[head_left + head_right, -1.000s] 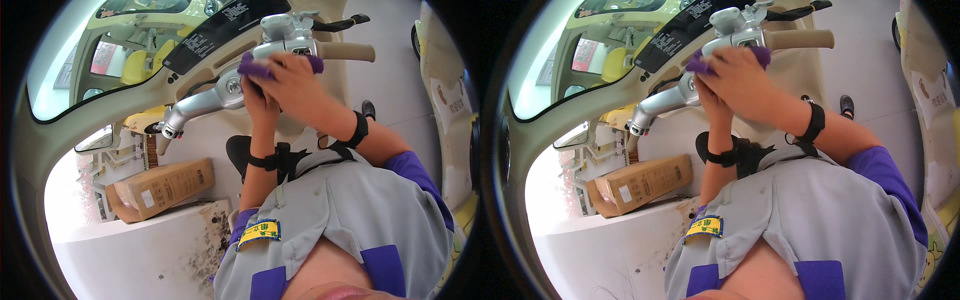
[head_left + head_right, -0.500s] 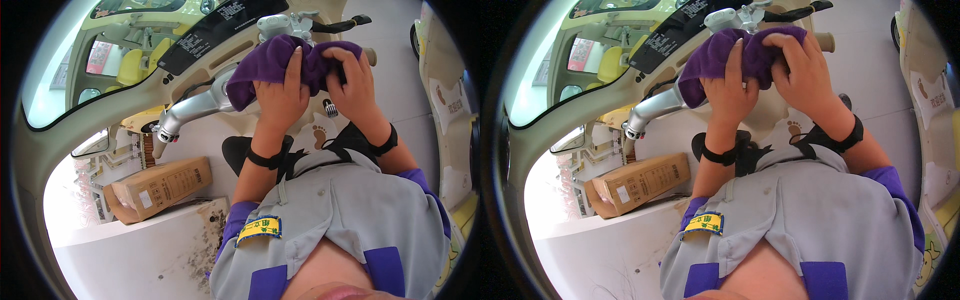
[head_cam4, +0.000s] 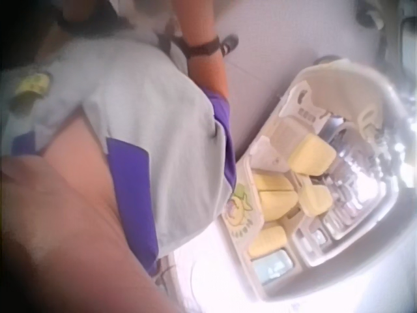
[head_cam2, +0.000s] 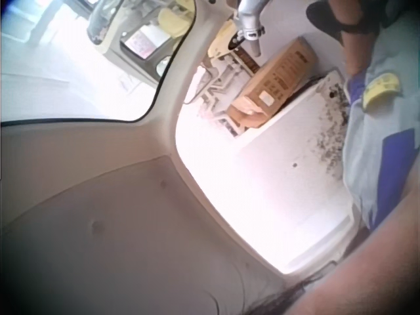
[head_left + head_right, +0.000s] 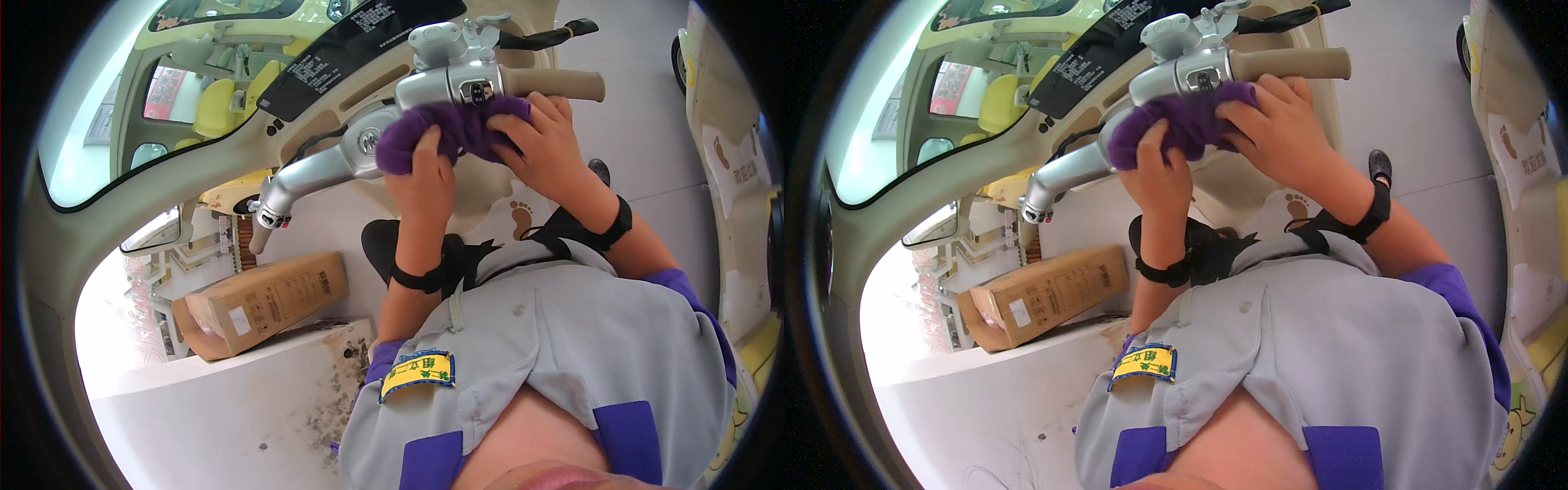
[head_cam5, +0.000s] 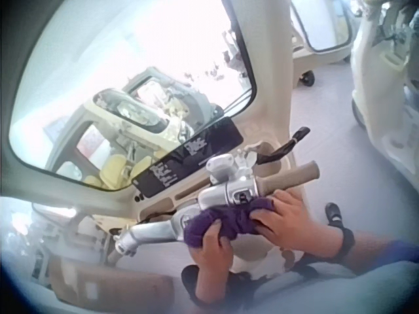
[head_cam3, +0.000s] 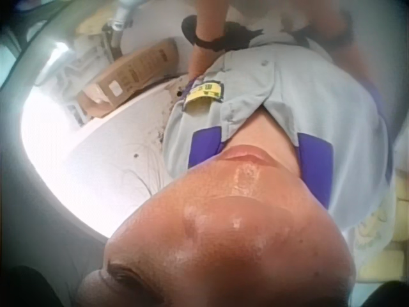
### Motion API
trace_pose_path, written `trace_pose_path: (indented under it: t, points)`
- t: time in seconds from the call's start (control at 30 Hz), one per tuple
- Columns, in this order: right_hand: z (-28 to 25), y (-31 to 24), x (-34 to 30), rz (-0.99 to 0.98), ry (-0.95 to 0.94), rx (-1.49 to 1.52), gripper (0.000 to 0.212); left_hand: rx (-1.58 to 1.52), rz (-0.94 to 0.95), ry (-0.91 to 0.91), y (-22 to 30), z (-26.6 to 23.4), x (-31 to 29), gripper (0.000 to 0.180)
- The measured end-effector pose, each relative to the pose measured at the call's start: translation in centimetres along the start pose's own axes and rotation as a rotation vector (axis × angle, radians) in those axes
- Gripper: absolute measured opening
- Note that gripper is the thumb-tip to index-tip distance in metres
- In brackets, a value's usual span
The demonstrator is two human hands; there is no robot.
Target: Cleaning the handlebars, mirror, and front body of a small electric scooter using a purple cloth.
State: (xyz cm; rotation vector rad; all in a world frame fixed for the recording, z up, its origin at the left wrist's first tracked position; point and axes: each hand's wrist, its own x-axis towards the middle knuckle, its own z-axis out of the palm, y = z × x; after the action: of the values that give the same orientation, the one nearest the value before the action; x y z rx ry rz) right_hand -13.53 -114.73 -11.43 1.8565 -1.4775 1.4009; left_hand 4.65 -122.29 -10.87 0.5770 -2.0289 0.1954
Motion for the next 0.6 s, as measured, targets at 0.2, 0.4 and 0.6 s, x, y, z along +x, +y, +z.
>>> trace_pose_path:
  t: [0.2, 0.4, 0.6]
  points:
    - [-2.4, 1.2, -0.1, 0.014, 0.018, -0.098, 0.029, -0.022, 0.011, -0.171, 0.2, 0.4, -0.9, 0.044]
    - [-3.1, 1.4, 2.7, 0.069, 0.096, -0.219, 0.024, -0.158, 0.018, -0.213, 0.5, -0.7, 2.1, 0.035]
    - [0.1, -1.2, 1.5, -0.001, 0.002, -0.008, 0.025, -0.029, -0.117, -0.268, -1.3, -0.5, -0.9, 0.033]
